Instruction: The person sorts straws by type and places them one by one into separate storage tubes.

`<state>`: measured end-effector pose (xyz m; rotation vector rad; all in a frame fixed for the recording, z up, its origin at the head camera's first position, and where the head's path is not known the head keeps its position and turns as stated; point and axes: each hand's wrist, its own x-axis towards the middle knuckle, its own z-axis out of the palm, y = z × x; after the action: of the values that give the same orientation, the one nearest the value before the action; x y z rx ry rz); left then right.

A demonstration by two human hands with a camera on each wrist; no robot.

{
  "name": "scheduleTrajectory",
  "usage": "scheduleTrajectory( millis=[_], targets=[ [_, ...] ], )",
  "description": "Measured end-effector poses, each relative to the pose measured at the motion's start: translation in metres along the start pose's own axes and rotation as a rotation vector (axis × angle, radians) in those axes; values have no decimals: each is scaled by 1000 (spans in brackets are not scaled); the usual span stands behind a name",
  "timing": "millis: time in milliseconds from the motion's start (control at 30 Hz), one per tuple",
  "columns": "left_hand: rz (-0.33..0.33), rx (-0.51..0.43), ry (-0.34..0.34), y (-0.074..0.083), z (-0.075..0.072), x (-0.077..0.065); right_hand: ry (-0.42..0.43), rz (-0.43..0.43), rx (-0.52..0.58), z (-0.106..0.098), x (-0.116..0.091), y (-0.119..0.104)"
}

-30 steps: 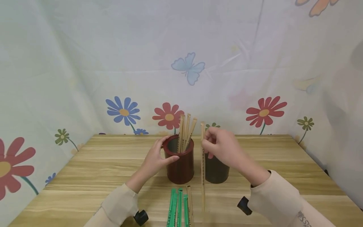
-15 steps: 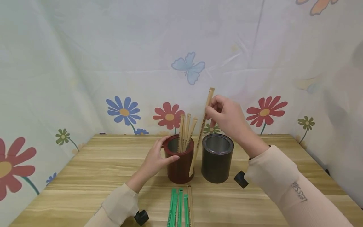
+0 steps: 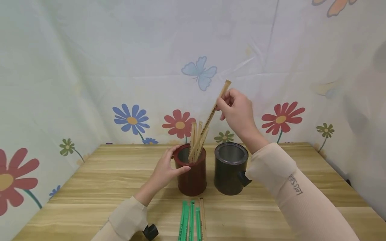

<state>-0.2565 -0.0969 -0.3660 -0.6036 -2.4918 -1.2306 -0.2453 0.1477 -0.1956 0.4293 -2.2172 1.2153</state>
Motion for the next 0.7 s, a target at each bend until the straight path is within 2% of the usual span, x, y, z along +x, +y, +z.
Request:
scheduleTrajectory(
  millis=[333, 700],
  targets=[
    [-12, -8, -9, 0, 0, 0, 2, 27, -49, 22, -1, 14],
    [-16, -4, -13, 2, -1, 1, -94, 68, -82, 38, -15, 31]
  ],
)
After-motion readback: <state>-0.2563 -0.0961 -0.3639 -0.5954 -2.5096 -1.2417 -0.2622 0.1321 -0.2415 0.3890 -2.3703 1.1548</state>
